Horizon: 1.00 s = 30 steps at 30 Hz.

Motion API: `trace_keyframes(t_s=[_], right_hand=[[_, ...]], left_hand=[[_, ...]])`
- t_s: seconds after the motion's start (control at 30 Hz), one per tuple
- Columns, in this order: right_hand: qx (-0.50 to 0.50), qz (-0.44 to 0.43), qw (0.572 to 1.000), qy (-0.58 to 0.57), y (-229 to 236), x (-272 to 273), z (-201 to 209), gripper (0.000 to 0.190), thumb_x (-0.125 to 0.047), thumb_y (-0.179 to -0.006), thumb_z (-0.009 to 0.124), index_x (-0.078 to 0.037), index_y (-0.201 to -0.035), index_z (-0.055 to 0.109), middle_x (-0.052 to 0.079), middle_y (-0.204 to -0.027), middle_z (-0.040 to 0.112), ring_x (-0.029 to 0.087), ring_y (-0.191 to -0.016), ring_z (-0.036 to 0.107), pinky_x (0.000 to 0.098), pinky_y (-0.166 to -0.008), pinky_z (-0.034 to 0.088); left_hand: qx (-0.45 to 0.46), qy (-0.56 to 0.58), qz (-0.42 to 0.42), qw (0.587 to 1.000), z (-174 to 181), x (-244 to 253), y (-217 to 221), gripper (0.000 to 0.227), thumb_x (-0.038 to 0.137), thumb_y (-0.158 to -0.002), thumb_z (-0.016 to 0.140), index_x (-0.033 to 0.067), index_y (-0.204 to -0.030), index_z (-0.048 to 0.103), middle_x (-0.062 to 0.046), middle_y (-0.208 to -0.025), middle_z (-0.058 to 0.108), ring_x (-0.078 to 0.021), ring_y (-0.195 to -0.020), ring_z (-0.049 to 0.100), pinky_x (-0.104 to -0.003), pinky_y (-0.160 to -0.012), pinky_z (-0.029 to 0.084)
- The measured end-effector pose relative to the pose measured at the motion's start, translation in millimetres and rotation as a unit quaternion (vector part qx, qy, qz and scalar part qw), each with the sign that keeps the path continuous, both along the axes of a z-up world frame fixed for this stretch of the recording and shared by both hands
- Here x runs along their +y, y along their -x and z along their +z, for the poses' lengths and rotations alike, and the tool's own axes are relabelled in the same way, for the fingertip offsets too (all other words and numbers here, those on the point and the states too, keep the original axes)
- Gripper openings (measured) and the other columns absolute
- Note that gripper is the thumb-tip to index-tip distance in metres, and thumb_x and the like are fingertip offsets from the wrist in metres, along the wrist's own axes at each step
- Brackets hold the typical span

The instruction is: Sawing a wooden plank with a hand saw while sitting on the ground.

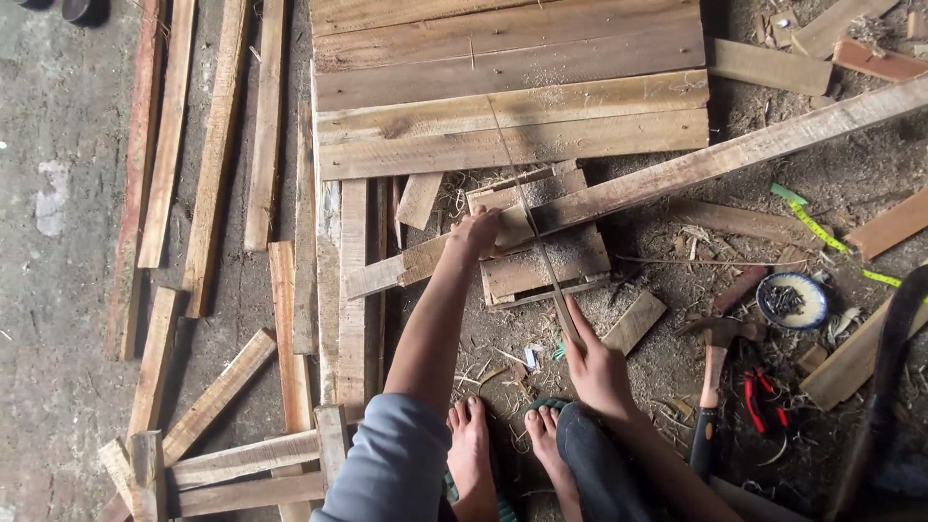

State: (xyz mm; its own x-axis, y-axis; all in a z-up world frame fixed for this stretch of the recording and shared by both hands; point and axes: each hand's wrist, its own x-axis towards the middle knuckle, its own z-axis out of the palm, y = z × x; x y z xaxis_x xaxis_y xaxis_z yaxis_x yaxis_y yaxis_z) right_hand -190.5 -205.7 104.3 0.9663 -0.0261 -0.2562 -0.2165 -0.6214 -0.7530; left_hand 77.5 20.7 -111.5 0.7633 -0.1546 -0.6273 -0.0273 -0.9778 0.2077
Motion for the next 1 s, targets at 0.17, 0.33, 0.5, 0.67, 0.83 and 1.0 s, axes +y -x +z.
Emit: trace_keyframes(t_s=[0.17,0.33,0.5,0.67,0.83,1.0], right_hand=[[0.087,-0.023,0.992,0.094,59,-19,15,0.064,-0.036,-0.092,0.061,-0.057,-0.149,0.043,0.020,-0.052,0.065,0.039,-0.059,0.071,0.0524,-0.063,0.052],[0.008,-0.020,0.999,0.044,-24,12,-4,0.062,-0.025,-0.096,0.063,-0.048,-0.152,0.046,0.017,-0.054,0.066,0.034,-0.049,0.067,0.0465,-0.057,0.056],[-0.054,-0.012,0.998,-0.033,-54,20,33,0.056,-0.016,-0.099,0.060,-0.027,-0.153,0.053,0.012,-0.048,0.062,0.020,-0.035,0.052,0.0297,-0.040,0.044],[-0.113,-0.026,0.987,-0.113,-26,5,77,0.054,-0.020,-0.101,0.059,-0.009,-0.153,0.050,0.020,-0.064,0.068,0.021,-0.039,0.057,0.0313,-0.036,0.049],[-0.172,-0.064,0.982,-0.044,23,-41,46,0.056,-0.015,-0.097,0.064,-0.004,-0.151,0.054,0.023,-0.070,0.071,0.024,-0.038,0.061,0.0339,-0.032,0.051],[-0.197,-0.087,0.959,0.185,70,-81,25,0.057,0.000,-0.089,0.069,-0.008,-0.145,0.061,0.003,-0.055,0.064,0.011,-0.036,0.044,0.0308,-0.036,0.038]], left_hand=[[-0.008,-0.011,0.007,1.000,-25,2,-9,0.095,0.037,-0.069,0.096,0.0133,-0.148,0.049,-0.020,-0.146,0.051,-0.0484,-0.130,0.054,-0.077,-0.104,0.038],[-0.016,-0.040,0.007,0.999,1,-3,0,0.090,0.039,-0.070,0.095,0.0140,-0.145,0.051,-0.017,-0.145,0.052,-0.0448,-0.131,0.055,-0.075,-0.105,0.038],[-0.048,-0.041,0.009,0.998,20,-4,5,0.087,0.038,-0.071,0.094,0.0111,-0.142,0.052,-0.018,-0.143,0.054,-0.0453,-0.131,0.054,-0.075,-0.107,0.036],[-0.318,-0.122,-0.013,0.940,65,-19,58,0.031,0.021,-0.094,0.063,0.0183,-0.125,0.062,-0.005,-0.110,0.067,-0.0294,-0.104,0.068,-0.070,-0.093,0.050],[-0.337,-0.144,-0.020,0.930,129,-24,73,0.044,0.017,-0.096,0.060,0.0144,-0.139,0.053,-0.005,-0.112,0.064,-0.0272,-0.107,0.066,-0.065,-0.100,0.048],[-0.197,-0.083,-0.087,0.973,149,-12,75,0.075,0.012,-0.095,0.060,-0.0009,-0.158,0.021,-0.026,-0.144,0.049,-0.0385,-0.114,0.058,-0.066,-0.105,0.044]])
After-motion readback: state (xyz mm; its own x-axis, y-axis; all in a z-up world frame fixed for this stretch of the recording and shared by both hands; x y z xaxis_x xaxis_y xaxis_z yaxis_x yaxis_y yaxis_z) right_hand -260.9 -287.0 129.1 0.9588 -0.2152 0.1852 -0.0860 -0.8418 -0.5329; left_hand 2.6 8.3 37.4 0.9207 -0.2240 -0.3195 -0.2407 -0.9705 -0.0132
